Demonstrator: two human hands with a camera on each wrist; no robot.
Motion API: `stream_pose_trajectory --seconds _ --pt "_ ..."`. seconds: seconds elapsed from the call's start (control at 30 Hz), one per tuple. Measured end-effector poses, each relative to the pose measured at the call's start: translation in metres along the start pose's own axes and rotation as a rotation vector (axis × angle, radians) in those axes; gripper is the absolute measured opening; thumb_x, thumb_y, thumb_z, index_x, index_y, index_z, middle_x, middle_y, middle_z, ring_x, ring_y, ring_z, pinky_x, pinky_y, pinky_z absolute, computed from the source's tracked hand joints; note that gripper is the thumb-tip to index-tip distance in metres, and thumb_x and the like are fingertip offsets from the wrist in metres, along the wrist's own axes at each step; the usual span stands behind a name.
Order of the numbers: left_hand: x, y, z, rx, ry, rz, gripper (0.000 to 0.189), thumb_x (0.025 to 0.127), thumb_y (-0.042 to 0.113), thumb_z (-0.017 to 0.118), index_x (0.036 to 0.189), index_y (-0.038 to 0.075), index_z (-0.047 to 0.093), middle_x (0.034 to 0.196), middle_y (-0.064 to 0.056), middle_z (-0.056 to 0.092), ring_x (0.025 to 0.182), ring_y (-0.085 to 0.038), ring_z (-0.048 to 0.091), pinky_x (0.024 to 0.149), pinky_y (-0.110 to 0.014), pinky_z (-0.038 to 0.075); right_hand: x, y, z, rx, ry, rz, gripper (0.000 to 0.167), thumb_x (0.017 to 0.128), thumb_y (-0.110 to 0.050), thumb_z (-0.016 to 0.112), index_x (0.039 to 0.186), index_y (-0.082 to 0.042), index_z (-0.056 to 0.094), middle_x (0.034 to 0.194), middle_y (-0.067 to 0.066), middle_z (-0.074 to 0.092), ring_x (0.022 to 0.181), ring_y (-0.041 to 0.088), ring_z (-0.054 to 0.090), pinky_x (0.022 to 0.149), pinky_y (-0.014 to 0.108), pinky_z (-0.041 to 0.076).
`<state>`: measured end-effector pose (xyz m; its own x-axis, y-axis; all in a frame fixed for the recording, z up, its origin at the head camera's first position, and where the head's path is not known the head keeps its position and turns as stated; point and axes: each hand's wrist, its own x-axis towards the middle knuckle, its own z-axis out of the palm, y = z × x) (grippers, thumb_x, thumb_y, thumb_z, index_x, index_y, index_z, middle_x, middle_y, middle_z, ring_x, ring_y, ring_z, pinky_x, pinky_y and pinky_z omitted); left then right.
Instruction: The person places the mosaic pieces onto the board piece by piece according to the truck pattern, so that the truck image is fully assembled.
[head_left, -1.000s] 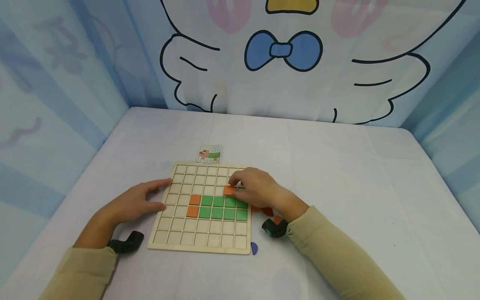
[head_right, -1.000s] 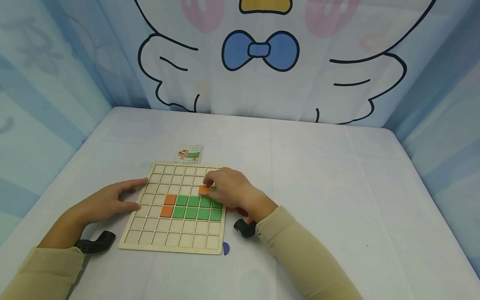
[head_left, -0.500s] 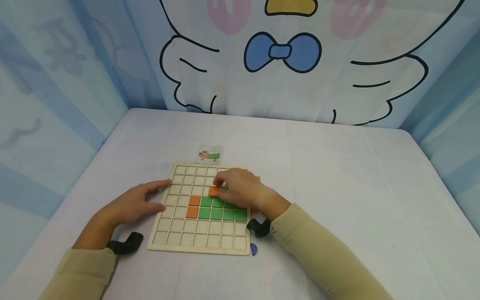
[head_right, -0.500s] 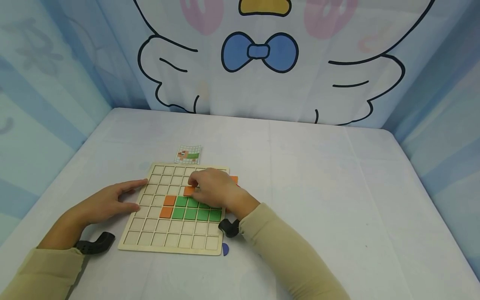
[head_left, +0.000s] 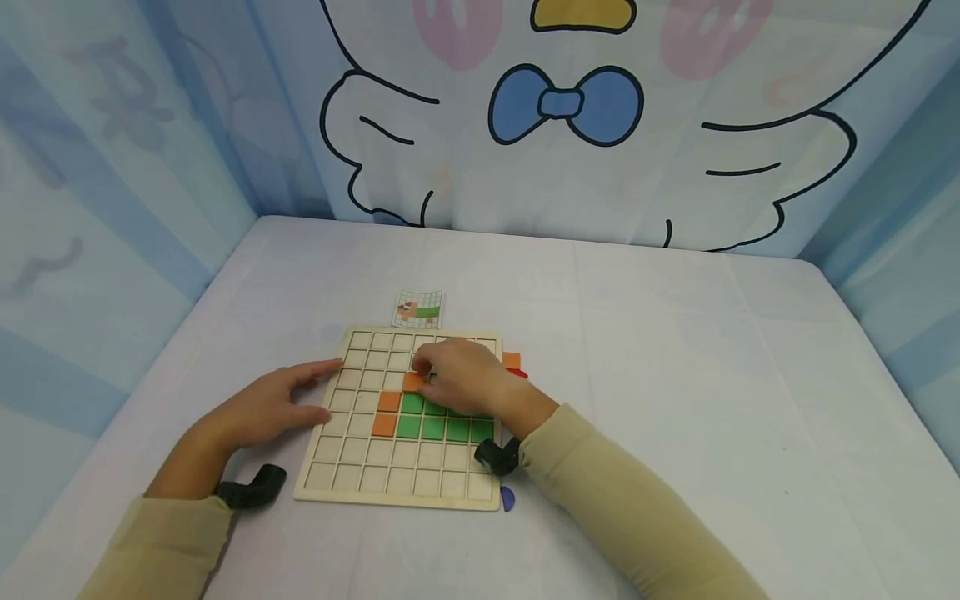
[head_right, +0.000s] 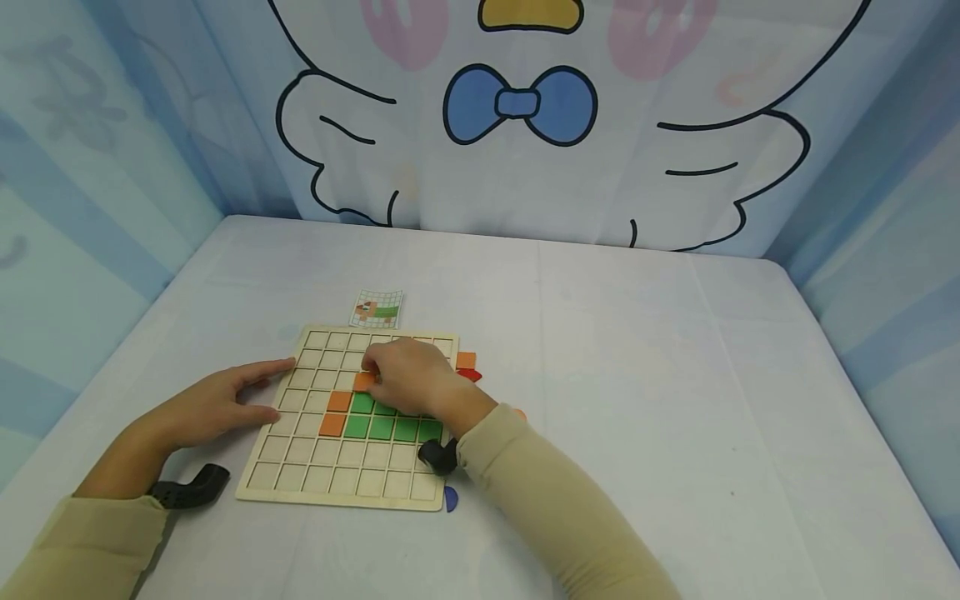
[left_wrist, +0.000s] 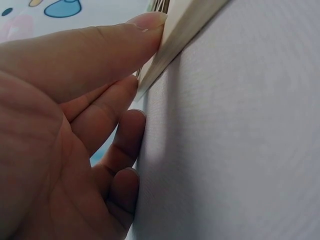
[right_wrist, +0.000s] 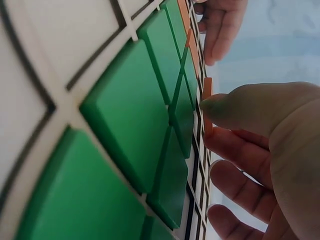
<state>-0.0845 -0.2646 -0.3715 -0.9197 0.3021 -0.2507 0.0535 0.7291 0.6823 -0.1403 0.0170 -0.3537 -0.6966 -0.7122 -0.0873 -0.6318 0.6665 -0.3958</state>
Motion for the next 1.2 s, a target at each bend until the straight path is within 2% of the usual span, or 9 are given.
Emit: stream_pose_trajectory --seconds 0.4,0.73,1.03,1.2 --pt "-0.001 -0.001 -0.001 -0.002 -0.005 0.014 0.075 0.089 0.028 0.076 0.151 0.005 0.043 0.153 -0.027 0.038 0.136 -0.048 0.038 0.109 -0.063 0.029 0.006 -0.006 0.006 0.003 0.006 0.032 0.027 0.098 -0.021 0.060 0.123 -0.011 0.067 0.112 0.001 0.070 0.099 0.016 0.062 0.086 0.031 0.051" --pt "0.000 -0.002 -0.001 0.009 -0.006 0.014 0.075 0.089 0.028 0.076 0.152 0.006 0.043 0.152 -0.027 0.039 0.135 -0.048 0.039 0.108 -0.063 0.030 0.011 -0.011 0.008 -0.002 -0.006 0.059 0.031 0.100 -0.023 0.060 0.127 -0.010 0.065 0.118 0.002 0.069 0.105 0.016 0.063 0.090 0.030 0.051" --pt "0.001 -0.002 -0.001 0.008 -0.006 0.006 0.074 0.089 0.028 0.076 0.152 0.007 0.042 0.152 -0.027 0.039 0.136 -0.048 0.038 0.108 -0.064 0.030 0.014 -0.013 0.010 -0.002 0.002 0.039 0.031 0.100 -0.022 0.060 0.128 -0.010 0.065 0.118 0.002 0.069 0.105 0.017 0.063 0.092 0.031 0.050" --pt "0.001 -0.003 -0.001 0.001 -0.009 0.006 0.074 0.089 0.028 0.076 0.152 0.006 0.042 0.152 -0.027 0.039 0.136 -0.048 0.037 0.108 -0.064 0.030 0.014 -0.017 0.008 0.002 -0.012 0.064 0.032 0.101 -0.025 0.060 0.130 -0.011 0.064 0.120 0.002 0.068 0.107 0.016 0.063 0.092 0.031 0.050"
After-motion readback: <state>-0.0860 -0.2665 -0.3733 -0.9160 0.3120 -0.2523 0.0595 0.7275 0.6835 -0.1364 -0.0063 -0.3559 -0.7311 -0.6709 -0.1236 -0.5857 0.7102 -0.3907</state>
